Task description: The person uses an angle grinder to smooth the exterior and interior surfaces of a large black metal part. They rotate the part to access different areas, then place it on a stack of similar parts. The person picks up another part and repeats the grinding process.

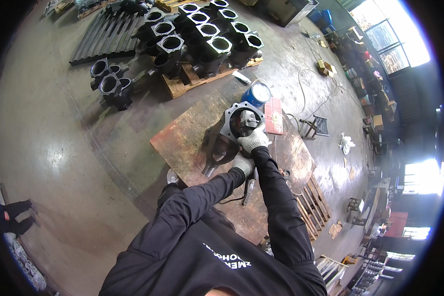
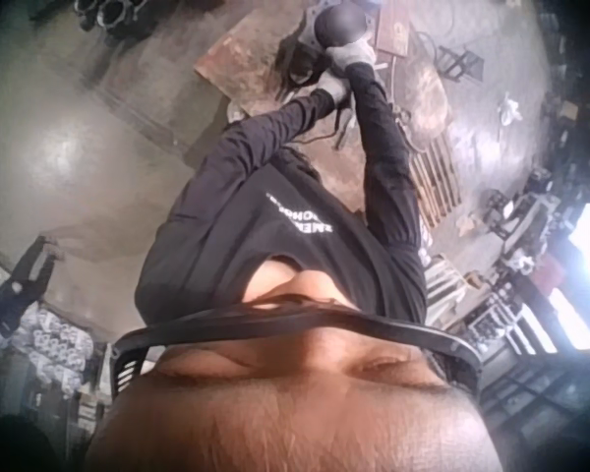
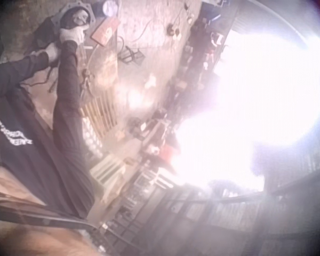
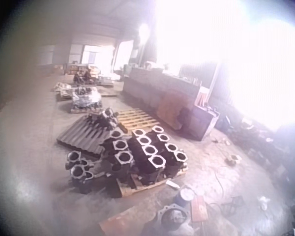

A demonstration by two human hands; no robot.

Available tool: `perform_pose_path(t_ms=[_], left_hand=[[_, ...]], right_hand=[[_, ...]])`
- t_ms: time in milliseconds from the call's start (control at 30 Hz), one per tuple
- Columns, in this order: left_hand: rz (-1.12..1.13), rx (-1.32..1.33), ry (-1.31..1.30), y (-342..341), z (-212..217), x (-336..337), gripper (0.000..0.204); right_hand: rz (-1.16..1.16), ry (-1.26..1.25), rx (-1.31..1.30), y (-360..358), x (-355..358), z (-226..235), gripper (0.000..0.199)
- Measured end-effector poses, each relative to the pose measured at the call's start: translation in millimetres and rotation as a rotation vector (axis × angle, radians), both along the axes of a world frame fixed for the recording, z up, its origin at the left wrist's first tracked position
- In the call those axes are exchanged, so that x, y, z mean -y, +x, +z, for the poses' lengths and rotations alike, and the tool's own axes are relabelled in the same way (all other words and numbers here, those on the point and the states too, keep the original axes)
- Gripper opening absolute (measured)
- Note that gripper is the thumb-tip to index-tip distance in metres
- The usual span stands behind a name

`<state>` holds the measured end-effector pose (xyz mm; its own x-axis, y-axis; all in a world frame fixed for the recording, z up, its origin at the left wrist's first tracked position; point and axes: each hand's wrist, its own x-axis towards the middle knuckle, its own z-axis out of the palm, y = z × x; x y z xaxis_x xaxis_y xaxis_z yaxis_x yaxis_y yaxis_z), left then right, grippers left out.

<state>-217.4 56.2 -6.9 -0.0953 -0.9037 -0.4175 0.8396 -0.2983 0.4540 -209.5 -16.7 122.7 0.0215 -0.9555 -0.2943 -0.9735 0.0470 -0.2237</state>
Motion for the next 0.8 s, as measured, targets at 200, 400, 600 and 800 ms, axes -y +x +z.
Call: perform_pose_path(t_ms=[200,400,600,800], left_hand=[[-0.236,0.908,-0.139,-1.4,4.1,-2.7,0.038],[0.047,0.193,-0.119,-14.7,34.4,-16.5,0.036],[-0.236,0.992,-0.268,-6.2,29.0,-15.5,0.037],[0.006,0.271,-0.059,-16.0,0.3,-4.6,0.038]], right_hand=[[-0.004,-0.057,0.048,-2.9,1.9,-4.4,0.110],[0.062,-0.247,0.075,-17.1,-14.2,16.9,0.106],[-0.021,-0.095,0.055,-15.2,-11.5,21.3,0.108],[-0.055,-0.050,0.070,-13.9,-5.7,-5.0,0.112]])
